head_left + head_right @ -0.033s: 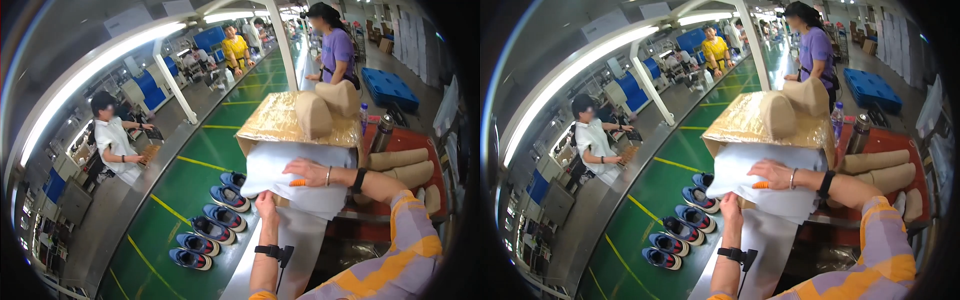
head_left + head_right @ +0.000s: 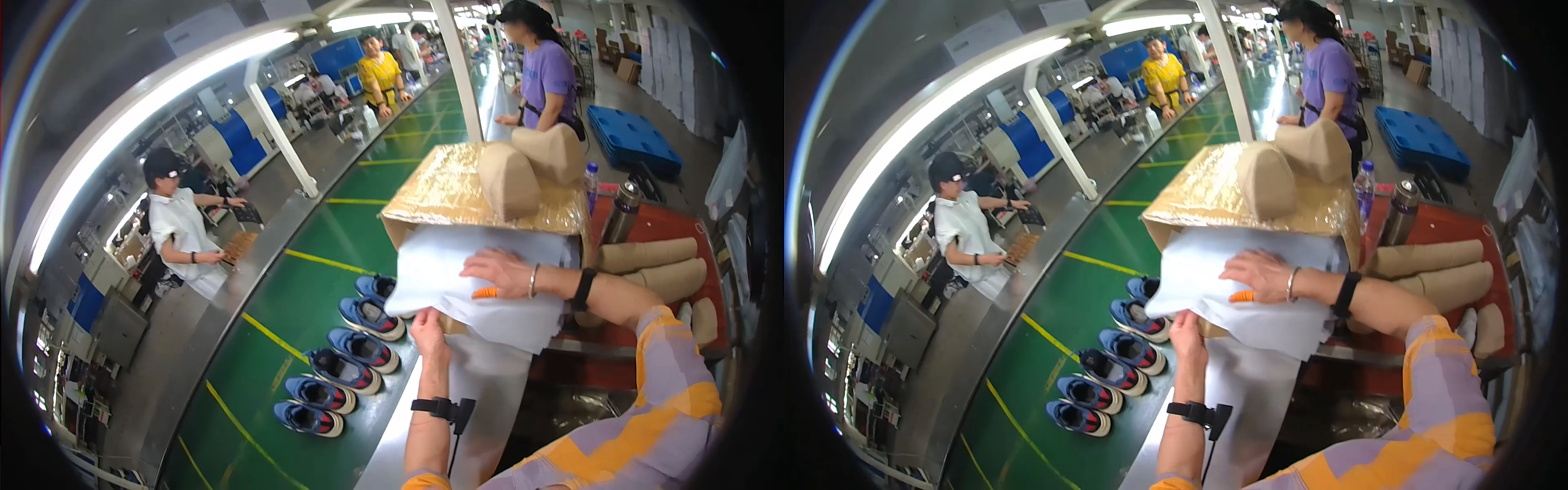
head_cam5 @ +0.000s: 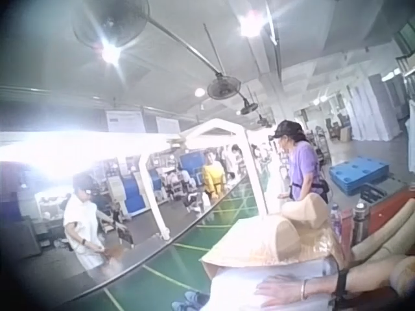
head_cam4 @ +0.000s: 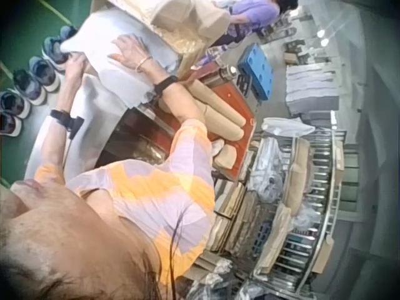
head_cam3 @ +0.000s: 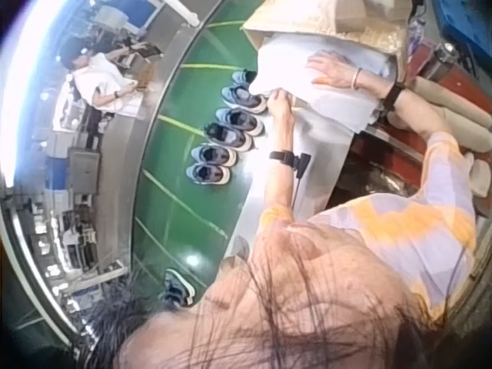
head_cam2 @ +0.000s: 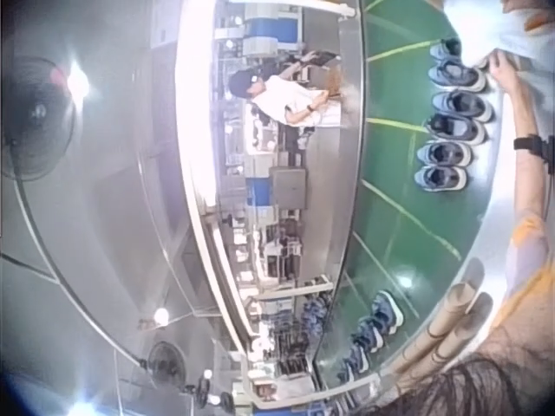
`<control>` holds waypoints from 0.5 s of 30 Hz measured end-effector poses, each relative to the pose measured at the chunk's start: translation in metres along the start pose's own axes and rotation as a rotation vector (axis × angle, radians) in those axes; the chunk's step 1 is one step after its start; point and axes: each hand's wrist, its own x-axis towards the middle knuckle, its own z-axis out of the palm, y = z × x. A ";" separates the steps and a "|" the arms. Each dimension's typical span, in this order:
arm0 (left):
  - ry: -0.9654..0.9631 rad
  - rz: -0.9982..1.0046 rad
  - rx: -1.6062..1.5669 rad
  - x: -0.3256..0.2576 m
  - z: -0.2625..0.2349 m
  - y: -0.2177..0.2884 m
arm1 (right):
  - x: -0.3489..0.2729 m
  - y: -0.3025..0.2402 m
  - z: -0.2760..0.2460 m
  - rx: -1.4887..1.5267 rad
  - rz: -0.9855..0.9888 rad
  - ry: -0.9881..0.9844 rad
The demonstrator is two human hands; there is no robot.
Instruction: Insert cardboard or paper shoe tree supports into finished sneakers on a conveyor belt.
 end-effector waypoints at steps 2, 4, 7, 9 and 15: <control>0.014 0.033 -0.001 -0.005 -0.012 0.007 | -0.002 0.004 0.001 -0.308 -0.039 0.087; 0.017 0.075 -0.026 -0.008 -0.022 0.017 | 0.004 0.005 0.001 -0.484 -0.056 0.057; 0.064 0.091 0.041 -0.023 -0.040 0.026 | 0.014 -0.005 0.006 -0.280 -0.102 0.202; 0.042 0.092 0.106 -0.027 -0.048 0.022 | 0.020 -0.029 0.001 -0.060 -0.184 0.205; -0.107 0.191 0.164 -0.060 -0.040 0.038 | 0.024 -0.060 0.063 0.293 -0.231 0.061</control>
